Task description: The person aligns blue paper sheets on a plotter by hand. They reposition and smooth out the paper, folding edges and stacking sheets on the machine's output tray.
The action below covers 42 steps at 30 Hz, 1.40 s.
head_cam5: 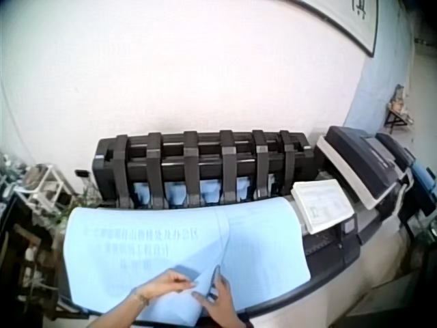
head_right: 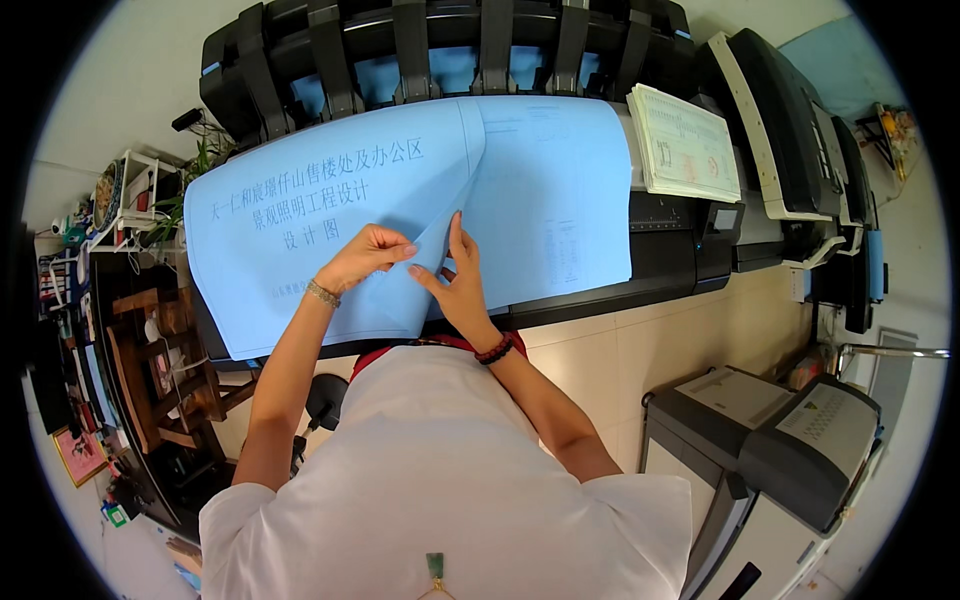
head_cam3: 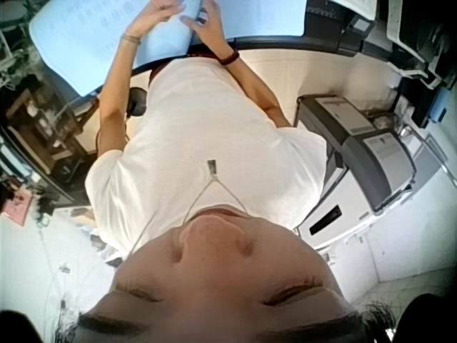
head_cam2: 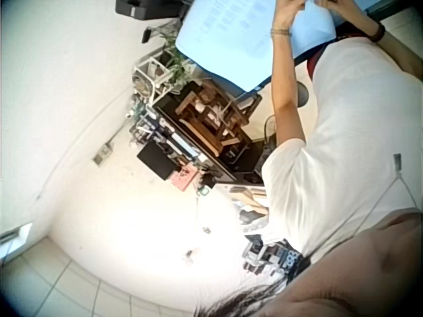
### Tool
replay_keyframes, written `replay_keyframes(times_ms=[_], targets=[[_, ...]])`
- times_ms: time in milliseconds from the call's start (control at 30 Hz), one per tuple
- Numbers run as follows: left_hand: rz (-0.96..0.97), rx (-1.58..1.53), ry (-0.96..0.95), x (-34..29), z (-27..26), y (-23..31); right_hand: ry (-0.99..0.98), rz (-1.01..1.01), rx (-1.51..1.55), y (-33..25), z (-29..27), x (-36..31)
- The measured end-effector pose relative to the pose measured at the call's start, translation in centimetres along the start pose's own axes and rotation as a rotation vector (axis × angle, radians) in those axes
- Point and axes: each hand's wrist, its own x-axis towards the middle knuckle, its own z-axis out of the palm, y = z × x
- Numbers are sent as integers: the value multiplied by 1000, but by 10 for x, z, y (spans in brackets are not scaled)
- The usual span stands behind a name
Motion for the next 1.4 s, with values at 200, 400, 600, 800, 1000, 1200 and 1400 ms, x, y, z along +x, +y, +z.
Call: replay_keyframes(times_ms=[200, 400, 600, 800, 1000, 1200, 1400], targets=[[-26, -56, 49, 2, 5, -8, -54, -18, 92, -9, -3, -2], [-31, -78, 58, 1, 12, -7, -92, 11, 204, -12, -4, -7], [-70, -84, 104, 0, 20, -2, -134, 4, 235, -13, -4, -8], [-84, -140, 87, 1, 22, -2, -154, -32, 232, -6, -5, -8], [-93, -133, 83, 2, 23, 1, -174, -11, 256, -5, -6, -8], [-65, -140, 114, -2, 30, 14, -152, 27, 308, 2, -13, -8], [-15, 52, 175, -2, 7, 11, 142, 280, 586, -2, -56, -4]])
